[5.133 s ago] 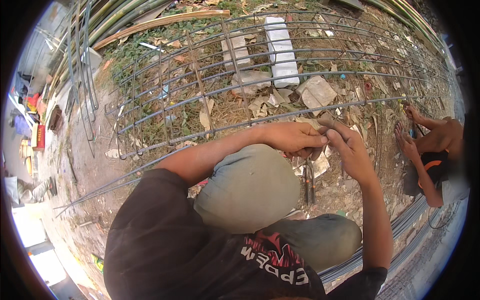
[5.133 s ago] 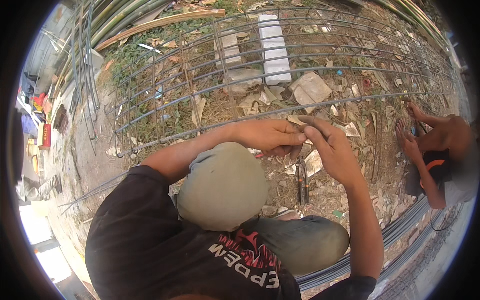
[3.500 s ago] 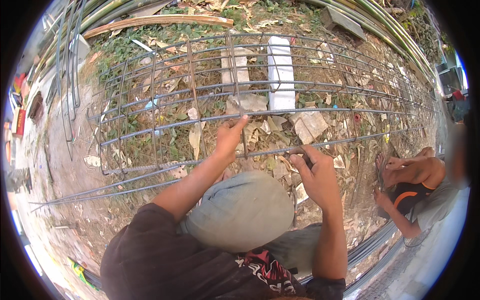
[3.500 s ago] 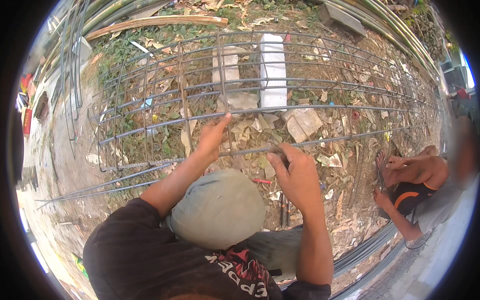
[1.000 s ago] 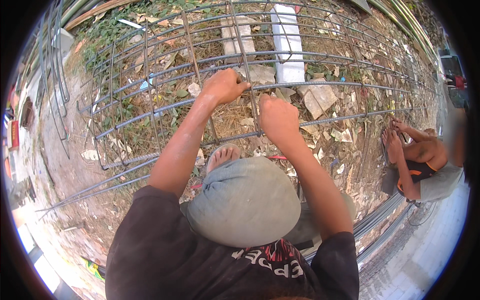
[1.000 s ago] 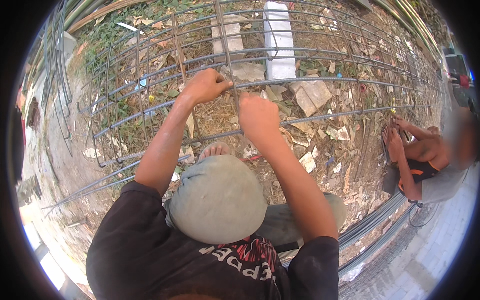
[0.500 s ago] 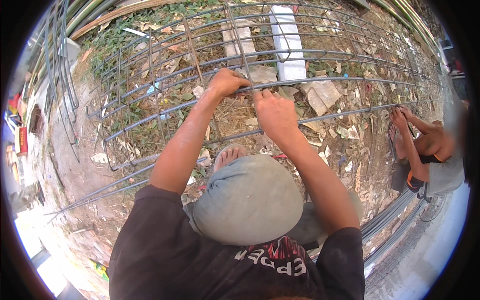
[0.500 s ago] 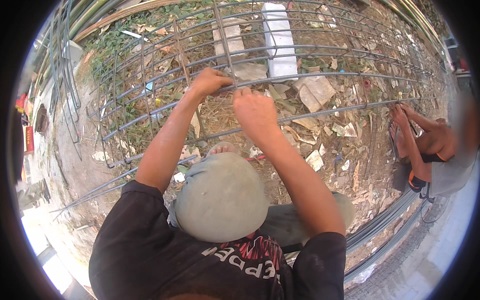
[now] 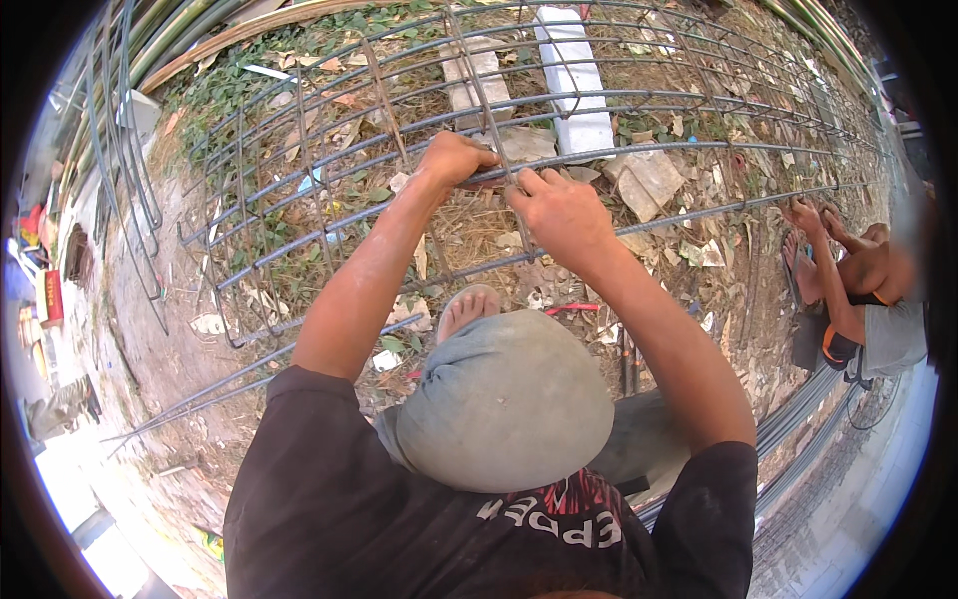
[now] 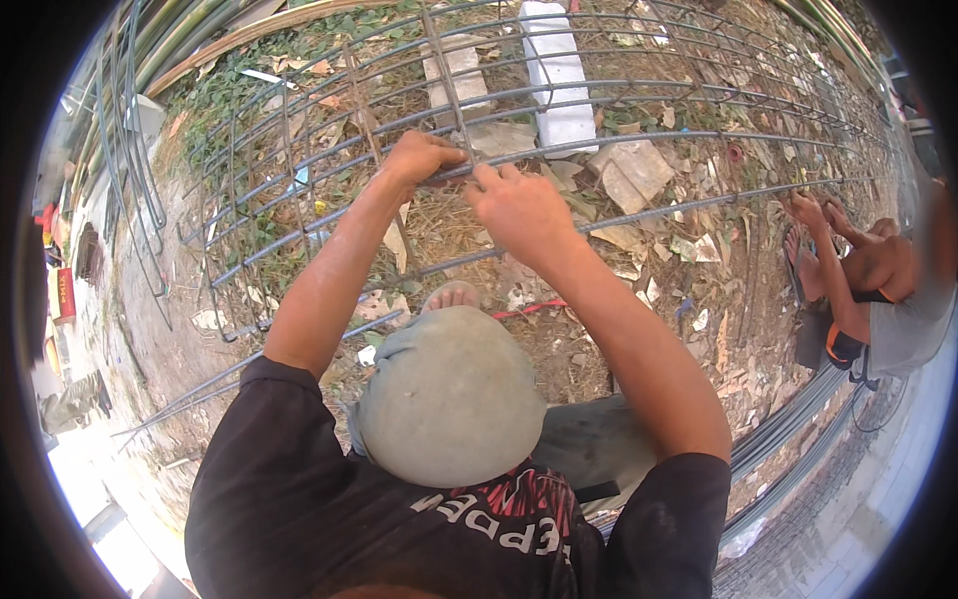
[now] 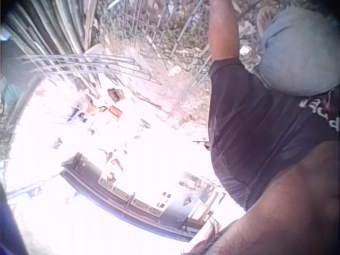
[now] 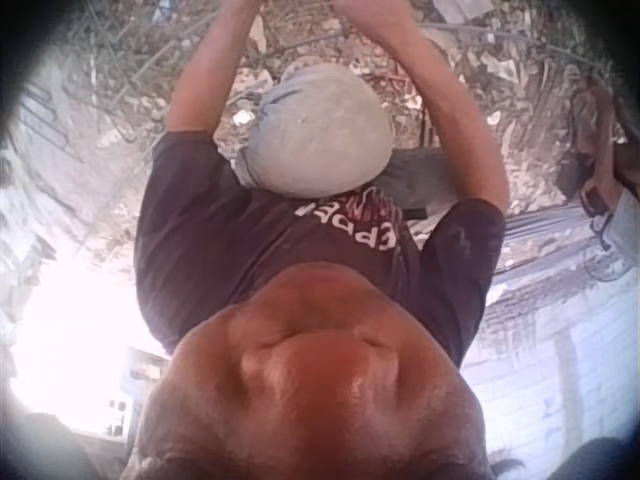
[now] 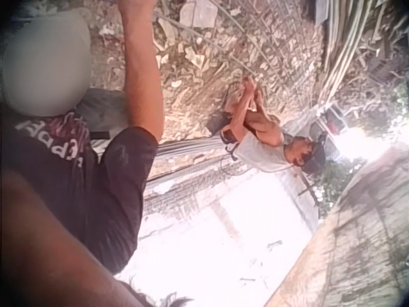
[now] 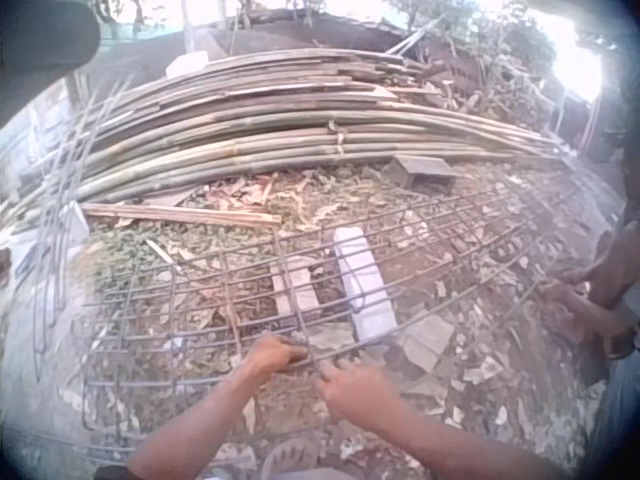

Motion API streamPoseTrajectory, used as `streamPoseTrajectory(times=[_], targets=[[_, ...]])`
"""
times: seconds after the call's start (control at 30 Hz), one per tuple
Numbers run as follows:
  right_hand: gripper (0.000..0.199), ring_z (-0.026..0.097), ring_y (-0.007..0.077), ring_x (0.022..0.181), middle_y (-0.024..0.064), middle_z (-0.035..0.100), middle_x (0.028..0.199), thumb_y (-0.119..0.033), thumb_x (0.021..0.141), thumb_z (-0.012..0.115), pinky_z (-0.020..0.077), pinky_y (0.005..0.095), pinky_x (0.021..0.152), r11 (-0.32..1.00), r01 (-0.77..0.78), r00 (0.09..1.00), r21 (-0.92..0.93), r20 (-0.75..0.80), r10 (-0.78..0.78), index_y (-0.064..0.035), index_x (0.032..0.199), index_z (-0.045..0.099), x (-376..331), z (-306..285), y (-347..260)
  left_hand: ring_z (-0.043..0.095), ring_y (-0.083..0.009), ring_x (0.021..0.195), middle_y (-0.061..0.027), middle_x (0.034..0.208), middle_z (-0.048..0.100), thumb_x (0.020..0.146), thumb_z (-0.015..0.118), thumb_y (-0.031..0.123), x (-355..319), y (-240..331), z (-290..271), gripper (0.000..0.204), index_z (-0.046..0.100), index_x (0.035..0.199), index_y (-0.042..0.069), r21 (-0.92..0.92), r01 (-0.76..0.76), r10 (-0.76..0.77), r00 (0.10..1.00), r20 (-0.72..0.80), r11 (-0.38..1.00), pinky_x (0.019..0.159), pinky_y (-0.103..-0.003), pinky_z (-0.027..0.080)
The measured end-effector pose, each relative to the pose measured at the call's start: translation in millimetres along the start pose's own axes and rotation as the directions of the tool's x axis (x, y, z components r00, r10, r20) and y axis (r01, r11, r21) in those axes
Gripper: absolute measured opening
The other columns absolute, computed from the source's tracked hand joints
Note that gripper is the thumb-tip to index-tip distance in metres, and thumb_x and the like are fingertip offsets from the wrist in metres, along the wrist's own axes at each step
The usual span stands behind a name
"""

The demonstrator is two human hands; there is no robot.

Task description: The person uses pliers to twist and secure thin wire around the intersections of a rebar grid, working systematically across the structure while sitting on the ground.

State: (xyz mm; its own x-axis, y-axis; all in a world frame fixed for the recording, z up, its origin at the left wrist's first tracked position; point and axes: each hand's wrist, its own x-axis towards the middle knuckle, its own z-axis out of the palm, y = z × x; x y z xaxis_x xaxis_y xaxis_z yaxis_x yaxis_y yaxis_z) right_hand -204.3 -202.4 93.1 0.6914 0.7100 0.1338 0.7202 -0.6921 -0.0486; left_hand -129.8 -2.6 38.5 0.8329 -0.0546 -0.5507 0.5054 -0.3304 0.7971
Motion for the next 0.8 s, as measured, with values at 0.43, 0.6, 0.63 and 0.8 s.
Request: streamPoseTrajectory(times=[0.43,0.6,0.63,0.8], targets=[[0.019,0.065,0.0230,0.100,0.0085,0.060,0.107,-0.008,0.082,0.063,0.0601,0.0332,0.074,0.989,0.112,0.983,-0.100,0.154,-0.096,-0.0010,0.099,0.066,6.6,-2.2,-5.8,0.069,-0.0173,0.073,-0.0128,0.087,0.075,0.082,0.079,0.014,-6.3,4.6,2.2,0.024,0.077,0.097,-0.005,-0.029,0.003,-0.003,1.000,-0.024,1.000,0.068,-0.032,0.054],[0.017,0.065,0.0228,0.100,0.0106,0.060,0.106,-0.007,0.083,0.063,0.0604,0.0332,0.073,0.992,0.026,0.976,-0.123,0.217,0.001,0.0008,0.097,0.065,11.0,-10.9,-9.3,0.069,-0.0173,0.072,-0.0128,0.086,0.075,0.082,0.080,0.015,-7.7,5.6,3.5,0.024,0.077,0.095,-0.005,-0.081,0.020,-0.022,1.000,-0.014,0.997,0.066,-0.032,0.053],[0.017,0.065,0.0228,0.100,0.0106,0.060,0.106,-0.007,0.083,0.063,0.0604,0.0332,0.073,0.992,0.030,0.976,-0.120,0.218,-0.004,0.0008,0.097,0.065,9.5,-8.7,-9.4,0.069,-0.0176,0.072,-0.0133,0.086,0.075,0.082,0.079,0.014,-7.3,5.9,4.4,0.023,0.077,0.095,-0.005,-0.066,0.010,-0.011,1.000,-0.018,0.998,0.065,-0.033,0.054],[0.012,0.067,0.0241,0.095,0.0106,0.060,0.102,-0.006,0.079,0.066,0.0615,0.0331,0.068,0.992,0.038,0.996,-0.118,0.082,-0.028,0.0009,0.088,0.068,9.7,-4.9,-7.0,0.074,-0.0256,0.063,-0.0166,0.079,0.073,0.086,0.073,0.004,-3.7,3.5,11.2,0.017,0.072,0.090,-0.012,-0.127,-0.036,0.030,0.998,-0.053,0.991,0.054,-0.034,0.061]])
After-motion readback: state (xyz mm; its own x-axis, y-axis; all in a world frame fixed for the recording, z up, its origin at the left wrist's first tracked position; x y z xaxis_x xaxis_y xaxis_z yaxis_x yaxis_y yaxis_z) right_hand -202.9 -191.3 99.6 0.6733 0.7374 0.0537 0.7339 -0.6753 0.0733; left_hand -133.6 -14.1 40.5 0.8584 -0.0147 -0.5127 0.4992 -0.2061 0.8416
